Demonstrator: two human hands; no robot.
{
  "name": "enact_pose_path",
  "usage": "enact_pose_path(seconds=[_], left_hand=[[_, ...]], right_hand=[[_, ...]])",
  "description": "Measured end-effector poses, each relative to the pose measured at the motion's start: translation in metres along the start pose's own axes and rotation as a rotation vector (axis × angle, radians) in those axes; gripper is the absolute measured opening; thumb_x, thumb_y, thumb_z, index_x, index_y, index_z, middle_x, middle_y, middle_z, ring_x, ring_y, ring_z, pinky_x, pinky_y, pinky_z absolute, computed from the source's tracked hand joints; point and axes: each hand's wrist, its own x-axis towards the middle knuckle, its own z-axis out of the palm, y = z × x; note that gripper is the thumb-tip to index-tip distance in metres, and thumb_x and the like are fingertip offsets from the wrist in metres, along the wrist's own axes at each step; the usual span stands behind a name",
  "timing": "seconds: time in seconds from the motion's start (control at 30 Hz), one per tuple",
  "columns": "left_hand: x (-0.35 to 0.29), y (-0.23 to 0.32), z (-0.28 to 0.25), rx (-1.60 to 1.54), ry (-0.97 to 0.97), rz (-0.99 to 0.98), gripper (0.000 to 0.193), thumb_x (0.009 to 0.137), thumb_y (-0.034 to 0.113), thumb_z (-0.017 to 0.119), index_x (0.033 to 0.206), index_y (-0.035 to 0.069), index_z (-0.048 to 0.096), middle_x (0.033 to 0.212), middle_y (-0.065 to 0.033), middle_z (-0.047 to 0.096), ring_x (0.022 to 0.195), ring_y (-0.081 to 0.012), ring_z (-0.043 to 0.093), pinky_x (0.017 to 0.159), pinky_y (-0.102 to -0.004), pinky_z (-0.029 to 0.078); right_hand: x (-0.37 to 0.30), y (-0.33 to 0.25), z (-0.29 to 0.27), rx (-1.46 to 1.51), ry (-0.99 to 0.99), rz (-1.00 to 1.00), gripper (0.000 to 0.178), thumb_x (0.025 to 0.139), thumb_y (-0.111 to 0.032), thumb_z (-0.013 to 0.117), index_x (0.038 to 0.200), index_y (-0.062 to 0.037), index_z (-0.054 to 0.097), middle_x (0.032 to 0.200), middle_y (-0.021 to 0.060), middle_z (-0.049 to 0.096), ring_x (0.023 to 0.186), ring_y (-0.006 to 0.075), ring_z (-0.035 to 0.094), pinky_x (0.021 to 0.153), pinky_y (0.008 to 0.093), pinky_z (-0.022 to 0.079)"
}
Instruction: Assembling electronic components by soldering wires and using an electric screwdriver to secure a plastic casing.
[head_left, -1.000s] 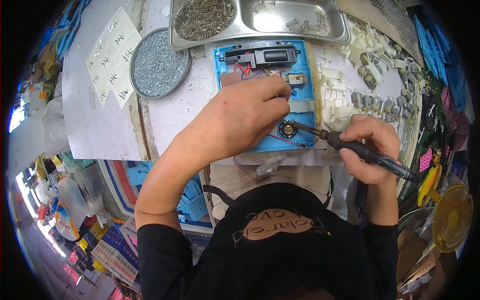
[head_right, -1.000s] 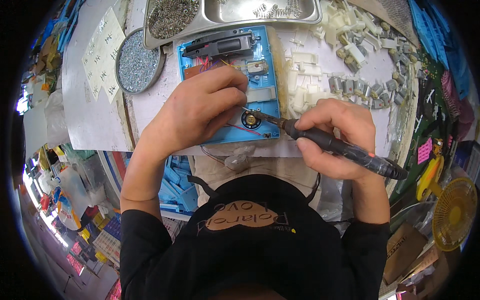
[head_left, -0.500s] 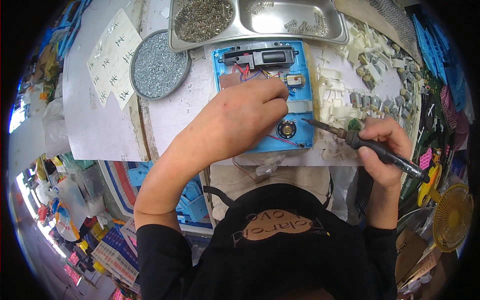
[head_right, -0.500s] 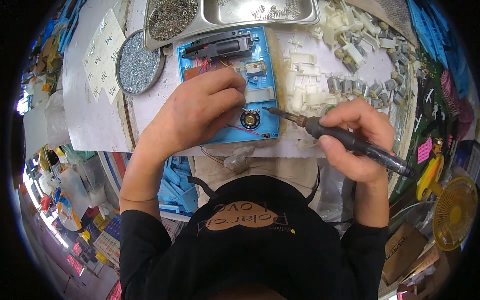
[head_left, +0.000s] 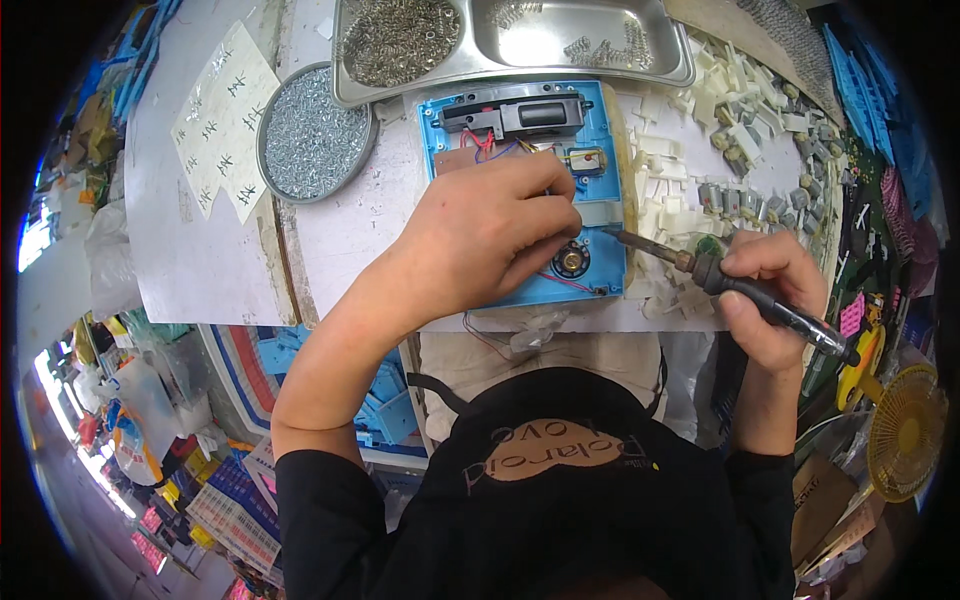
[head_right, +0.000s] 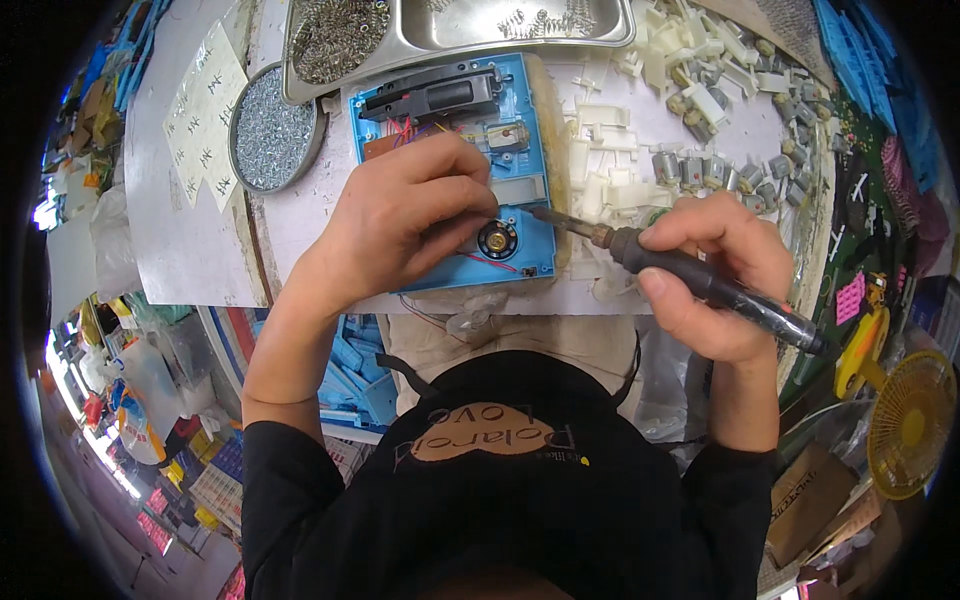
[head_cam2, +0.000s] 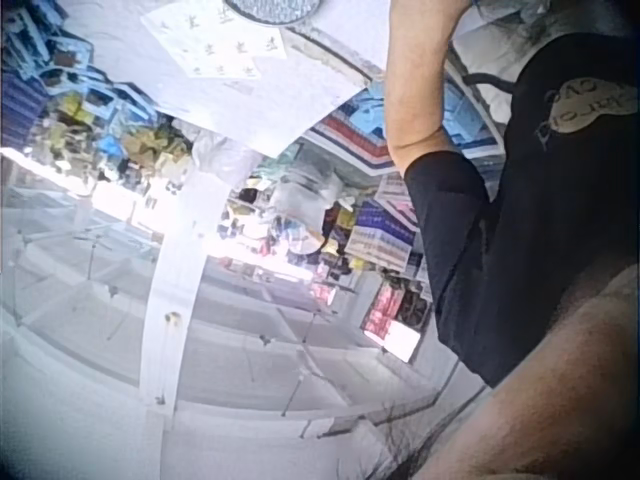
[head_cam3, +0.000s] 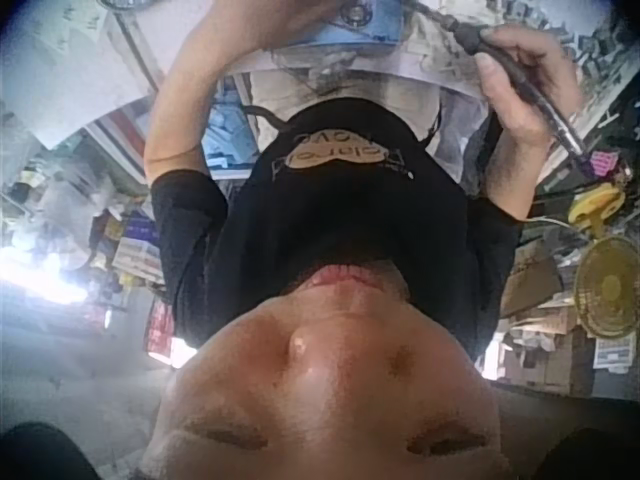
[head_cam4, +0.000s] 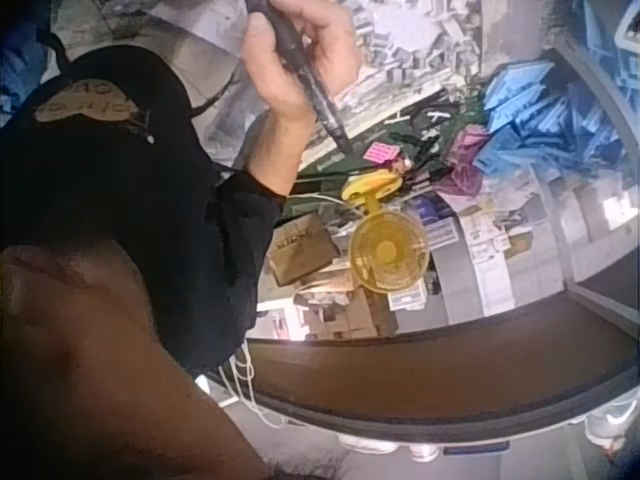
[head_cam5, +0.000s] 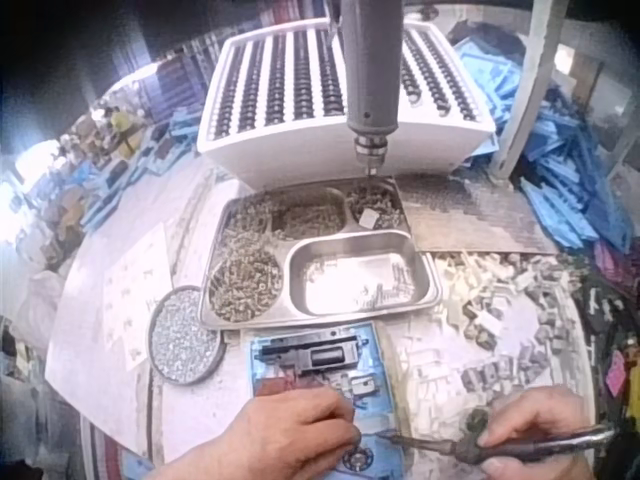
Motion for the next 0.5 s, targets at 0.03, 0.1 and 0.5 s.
enact_pose_path(seconds=[0.03,0.1,0.5], left_hand=[[0.000,0.002,0.001,0.005,-0.001,-0.010,0.020,0.075,0.000,0.078,0.091,0.006,0.068,0.096,-0.0075,0.064,0.084,-0.0275,0.066,0.071,-0.0360,0.053],[0.000,0.004,0.000,0.017,-0.012,-0.024,0.019,0.075,0.000,0.078,0.091,0.006,0.068,0.099,-0.0074,0.063,0.086,-0.0276,0.066,0.072,-0.0362,0.053],[0.003,0.004,-0.010,0.038,-0.088,-0.017,0.021,0.078,0.004,0.076,0.095,0.008,0.064,0.109,-0.0071,0.061,0.089,-0.0287,0.065,0.074,-0.0374,0.052]], right_hand=[[0.001,-0.001,0.001,-0.009,-0.022,-0.008,0.028,0.078,-0.007,0.079,0.100,0.0033,0.067,0.081,0.0059,0.066,0.063,0.0073,0.054,0.058,0.0219,0.039],[0.003,0.000,0.002,-0.018,-0.049,-0.022,0.027,0.078,-0.006,0.079,0.100,0.0030,0.067,0.080,0.0054,0.066,0.061,0.0068,0.053,0.057,0.0216,0.038],[0.001,0.002,0.002,-0.037,-0.042,-0.043,0.028,0.076,-0.007,0.080,0.100,0.0011,0.069,0.081,0.0042,0.067,0.060,0.0063,0.051,0.056,0.0219,0.038]])
